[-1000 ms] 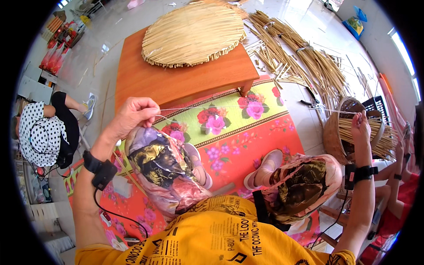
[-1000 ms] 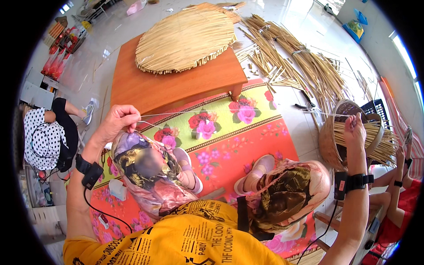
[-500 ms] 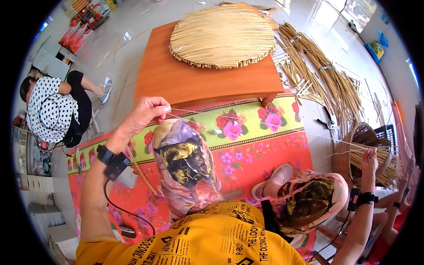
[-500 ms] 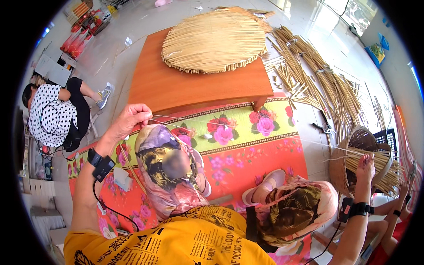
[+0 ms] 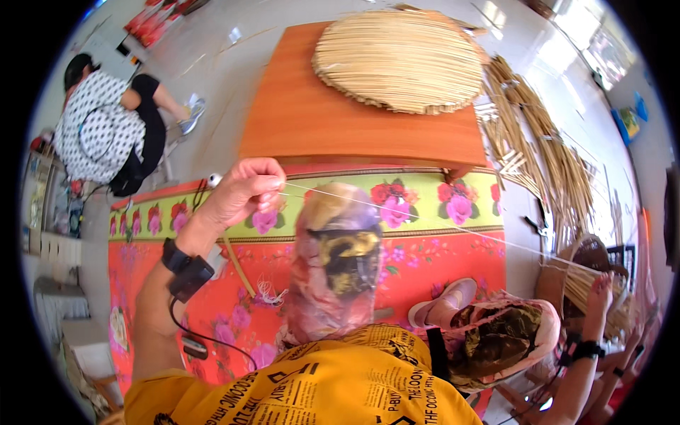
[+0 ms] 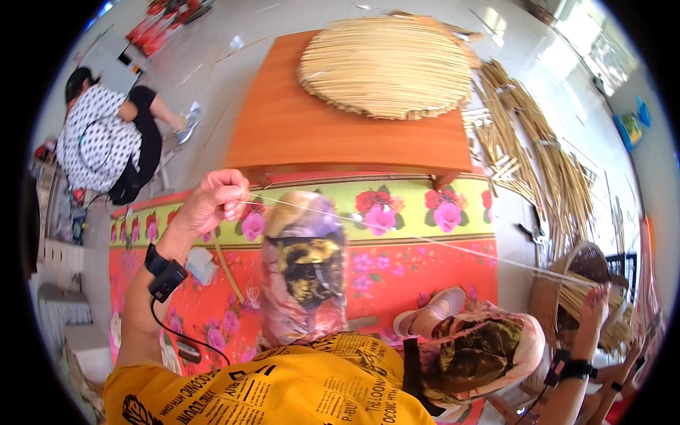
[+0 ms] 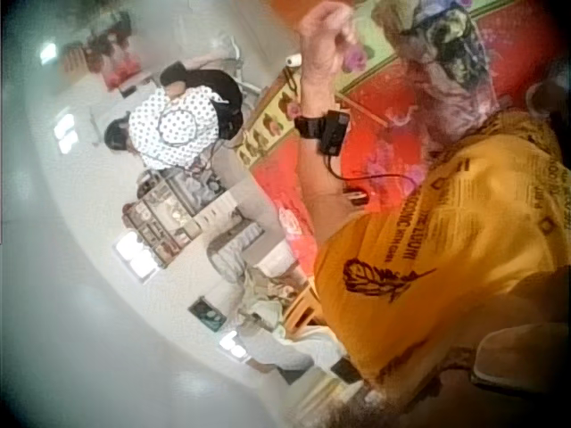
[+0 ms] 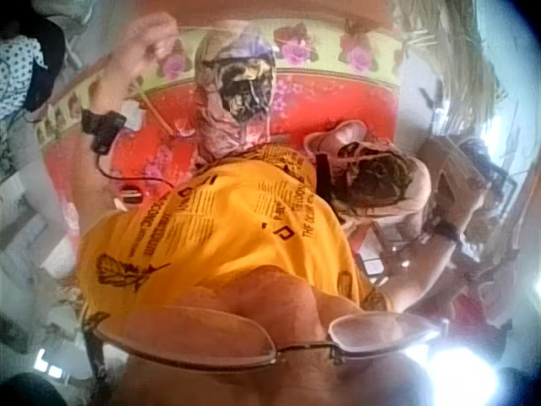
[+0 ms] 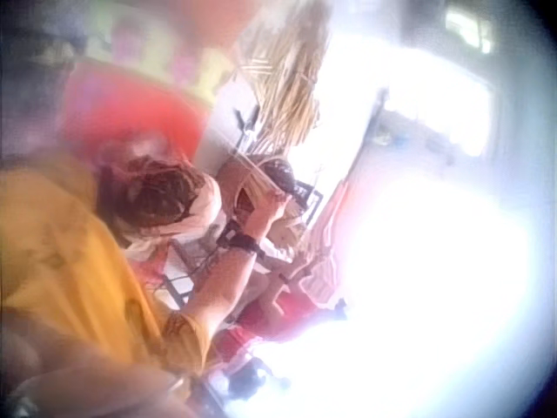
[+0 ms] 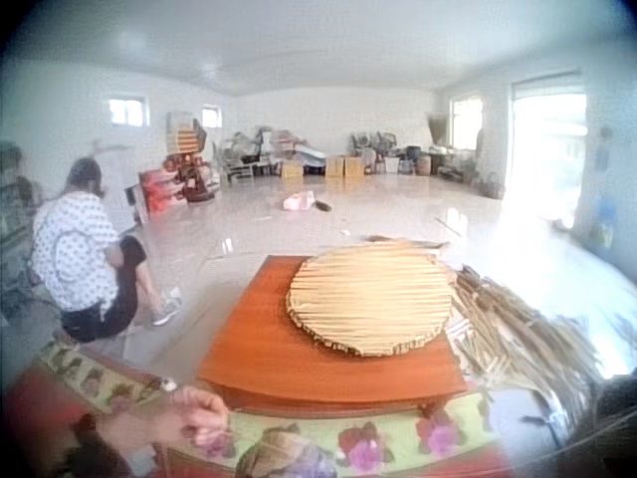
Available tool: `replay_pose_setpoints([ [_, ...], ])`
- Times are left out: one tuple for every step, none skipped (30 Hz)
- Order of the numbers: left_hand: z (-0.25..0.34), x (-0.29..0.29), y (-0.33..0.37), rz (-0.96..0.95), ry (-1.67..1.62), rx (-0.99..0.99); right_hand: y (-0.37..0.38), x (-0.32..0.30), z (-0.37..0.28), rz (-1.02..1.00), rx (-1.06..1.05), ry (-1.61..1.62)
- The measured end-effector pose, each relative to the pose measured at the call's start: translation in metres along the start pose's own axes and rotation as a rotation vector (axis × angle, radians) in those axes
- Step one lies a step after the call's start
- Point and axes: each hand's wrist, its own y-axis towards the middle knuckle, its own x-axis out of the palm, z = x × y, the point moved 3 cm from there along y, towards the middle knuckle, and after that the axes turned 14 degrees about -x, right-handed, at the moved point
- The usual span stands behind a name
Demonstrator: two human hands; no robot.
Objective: The person threads a white string through individual thin bamboo sticks to assemble a large circular mat and uses scissors to cut the string.
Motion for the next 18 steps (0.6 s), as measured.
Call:
replay_pose_setpoints([
  [0.001, 0.004, -0.007, -0.102, -0.045, 0.033, -0.002, 0.007, -0.009, -0.119, 0.04, 0.064],
  [0.004, 0.004, -0.011, -0.111, -0.015, 0.019, -0.006, 0.003, -0.025, -0.228, 0.078, 0.124],
  [0.004, 0.001, -0.014, -0.119, 0.009, 0.006, -0.007, 0.003, -0.037, -0.46, 0.144, 0.237],
  [0.003, -0.002, -0.018, -0.13, 0.033, -0.007, -0.003, 0.005, -0.045, -0.573, 0.186, 0.267],
  [-0.003, -0.007, -0.018, -0.103, 0.04, -0.017, -0.006, 0.011, -0.054, -0.685, 0.231, 0.283],
  [-0.013, -0.014, -0.031, -0.045, 0.05, -0.026, -0.038, 0.042, -0.053, -0.699, 0.271, 0.23],
  [-0.021, -0.02, -0.043, 0.023, 0.045, -0.055, -0.081, 0.072, -0.056, -0.706, 0.298, 0.172],
  [-0.038, -0.025, -0.047, 0.04, 0.003, -0.067, -0.114, 0.092, -0.064, -0.66, 0.288, 0.013],
  [-0.052, -0.029, -0.048, 0.054, -0.029, -0.075, -0.143, 0.11, -0.069, -0.608, 0.271, -0.137],
  [-0.064, -0.034, -0.048, 0.063, -0.06, -0.082, -0.162, 0.122, -0.074, -0.55, 0.247, -0.286],
  [-0.078, -0.039, -0.049, 0.078, -0.074, -0.102, -0.174, 0.124, -0.068, -0.615, 0.207, -0.411],
  [-0.084, -0.04, -0.053, 0.121, -0.047, -0.126, -0.184, 0.125, -0.056, -0.659, 0.259, -0.409],
  [-0.09, -0.04, -0.051, 0.155, -0.018, -0.144, -0.193, 0.124, -0.046, -0.698, 0.303, -0.406],
  [-0.098, -0.04, -0.05, 0.188, 0.013, -0.165, -0.2, 0.121, -0.035, -0.734, 0.347, -0.403],
  [-0.108, -0.043, -0.049, 0.177, 0.008, -0.177, -0.203, 0.111, -0.017, -0.713, 0.381, -0.406],
  [-0.112, -0.043, -0.046, 0.18, 0.029, -0.196, -0.208, 0.094, 0.0, -0.677, 0.406, -0.404],
  [-0.113, -0.041, -0.043, 0.179, 0.052, -0.216, -0.211, 0.081, 0.017, -0.648, 0.432, -0.404],
  [-0.118, -0.032, -0.032, 0.156, 0.08, -0.245, -0.22, 0.077, 0.031, -0.621, 0.477, -0.385],
])
